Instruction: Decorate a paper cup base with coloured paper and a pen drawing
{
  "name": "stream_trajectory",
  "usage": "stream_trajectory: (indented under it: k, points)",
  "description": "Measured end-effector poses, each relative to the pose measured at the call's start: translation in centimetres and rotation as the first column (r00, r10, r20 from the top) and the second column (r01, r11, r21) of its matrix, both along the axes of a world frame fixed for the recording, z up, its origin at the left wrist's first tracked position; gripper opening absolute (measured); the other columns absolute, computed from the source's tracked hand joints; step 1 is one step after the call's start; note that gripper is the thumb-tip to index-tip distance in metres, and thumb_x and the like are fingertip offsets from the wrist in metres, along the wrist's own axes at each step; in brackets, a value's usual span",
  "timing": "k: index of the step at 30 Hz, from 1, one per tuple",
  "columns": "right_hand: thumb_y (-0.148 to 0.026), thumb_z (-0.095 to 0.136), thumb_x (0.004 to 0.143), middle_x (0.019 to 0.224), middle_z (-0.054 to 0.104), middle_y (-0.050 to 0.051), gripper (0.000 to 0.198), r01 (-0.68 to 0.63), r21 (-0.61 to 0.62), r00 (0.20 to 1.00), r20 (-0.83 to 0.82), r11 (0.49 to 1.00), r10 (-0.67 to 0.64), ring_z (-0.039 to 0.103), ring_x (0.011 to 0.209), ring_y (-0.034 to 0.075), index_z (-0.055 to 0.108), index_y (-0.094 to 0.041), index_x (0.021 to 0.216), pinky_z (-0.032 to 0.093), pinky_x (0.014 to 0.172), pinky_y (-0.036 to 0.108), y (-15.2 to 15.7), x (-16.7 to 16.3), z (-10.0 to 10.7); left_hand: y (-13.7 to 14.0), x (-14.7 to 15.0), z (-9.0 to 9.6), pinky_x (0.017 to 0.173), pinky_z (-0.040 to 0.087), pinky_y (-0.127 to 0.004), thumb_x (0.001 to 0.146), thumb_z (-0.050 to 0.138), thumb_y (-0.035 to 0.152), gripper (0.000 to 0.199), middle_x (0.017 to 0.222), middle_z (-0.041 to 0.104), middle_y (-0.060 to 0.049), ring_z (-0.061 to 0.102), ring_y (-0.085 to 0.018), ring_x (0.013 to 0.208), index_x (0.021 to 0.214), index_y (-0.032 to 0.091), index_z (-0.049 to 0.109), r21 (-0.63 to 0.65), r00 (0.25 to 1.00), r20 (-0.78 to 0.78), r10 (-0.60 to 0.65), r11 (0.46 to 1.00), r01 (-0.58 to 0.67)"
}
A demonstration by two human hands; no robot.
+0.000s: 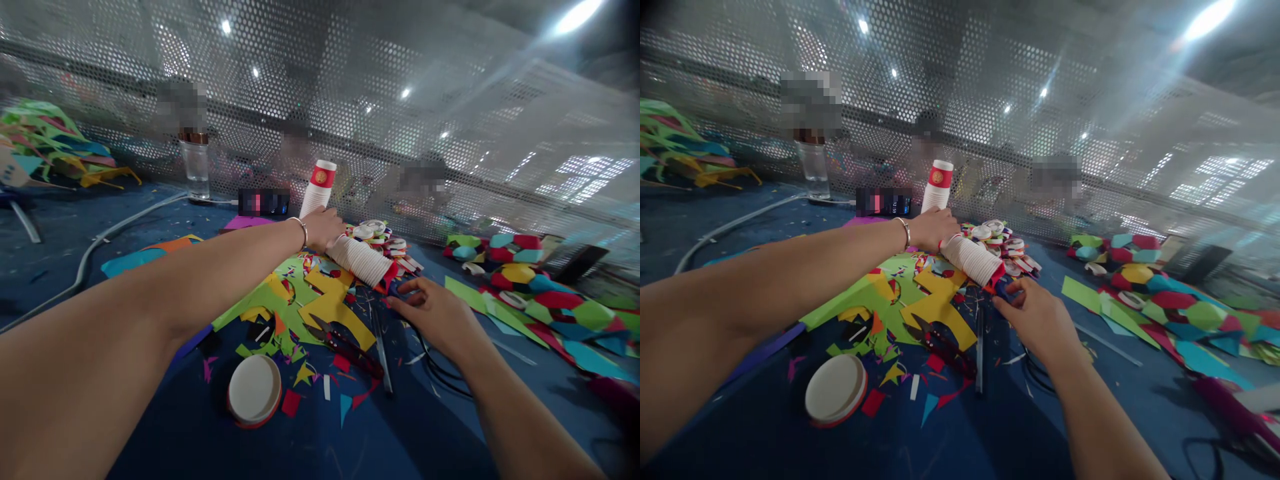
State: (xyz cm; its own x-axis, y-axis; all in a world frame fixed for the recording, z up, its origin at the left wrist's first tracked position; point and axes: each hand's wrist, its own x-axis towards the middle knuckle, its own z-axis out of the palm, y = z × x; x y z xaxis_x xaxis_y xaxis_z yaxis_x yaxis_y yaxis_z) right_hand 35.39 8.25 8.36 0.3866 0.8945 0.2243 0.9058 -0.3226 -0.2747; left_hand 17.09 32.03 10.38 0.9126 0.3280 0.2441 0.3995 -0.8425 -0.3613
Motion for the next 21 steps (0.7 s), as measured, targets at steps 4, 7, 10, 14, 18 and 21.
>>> stream_trajectory:
  k: [4,7,10,14,18,21]
  points:
    - [-0.048,0.067,0.088,0.081,0.077,0.004,0.026,0.000,-0.003,1.000,0.019,1.000,0.000,0.072,0.072,0.025,0.068,-0.024,0.096,0.046,0.064,0.035,0.1,0.0,-0.1,-0.2,-0.3,0.2,0.099,0.059,-0.051,0.101,0.068,0.038,0.038,0.136,0.065,-0.011,0.067,-0.028,0.117,0.133,0.018,0.063,-0.033,1.000,-0.028,0.012,0.999,-0.013]
    - [-0.049,0.067,0.088,0.081,0.076,0.005,0.028,-0.001,-0.003,0.999,0.034,1.000,0.001,0.071,0.073,0.026,0.069,-0.023,0.096,0.046,0.064,0.036,0.1,0.3,-0.1,-0.2,-0.8,0.4,0.099,0.059,-0.051,0.101,0.067,0.039,0.038,0.135,0.065,-0.011,0.067,-0.027,0.117,0.133,0.018,0.064,-0.059,0.998,-0.057,0.038,0.997,-0.041]
    - [-0.049,0.066,0.088,0.085,0.077,0.007,0.030,-0.005,0.010,0.998,0.065,1.000,0.004,0.071,0.077,0.028,0.070,-0.022,0.101,0.046,0.066,0.037,0.2,0.5,-0.2,-0.6,-1.1,0.6,0.099,0.058,-0.051,0.101,0.068,0.039,0.038,0.135,0.066,-0.011,0.067,-0.028,0.117,0.132,0.018,0.064,-0.070,0.995,-0.079,0.056,0.996,-0.062]
    - [-0.046,0.063,0.089,0.100,0.076,0.011,0.034,-0.061,0.041,0.990,0.126,0.997,0.056,0.070,0.082,0.029,0.071,-0.020,0.109,0.047,0.072,0.039,0.5,0.4,-0.4,-1.5,-1.2,0.8,0.101,0.057,-0.052,0.101,0.068,0.039,0.038,0.135,0.065,-0.011,0.066,-0.028,0.119,0.132,0.018,0.064,-0.068,0.994,-0.091,0.062,0.995,-0.068]
    - [-0.046,0.059,0.089,0.099,0.072,0.013,0.031,-0.138,0.068,0.976,0.181,0.988,0.124,0.067,0.089,0.031,0.071,-0.019,0.098,0.047,0.079,0.042,1.3,0.1,-0.8,-2.3,-1.5,1.1,0.102,0.056,-0.053,0.101,0.068,0.039,0.038,0.136,0.065,-0.011,0.065,-0.029,0.121,0.131,0.017,0.064,-0.063,0.994,-0.095,0.053,0.996,-0.059]
    - [-0.045,0.056,0.089,0.093,0.069,0.013,0.028,-0.169,0.081,0.968,0.199,0.982,0.151,0.066,0.086,0.032,0.067,-0.020,0.091,0.047,0.076,0.042,1.8,0.1,-1.0,-2.5,-1.6,1.2,0.103,0.056,-0.054,0.101,0.068,0.039,0.038,0.136,0.065,-0.011,0.065,-0.029,0.122,0.131,0.017,0.065,-0.067,0.995,-0.088,0.040,0.997,-0.046]
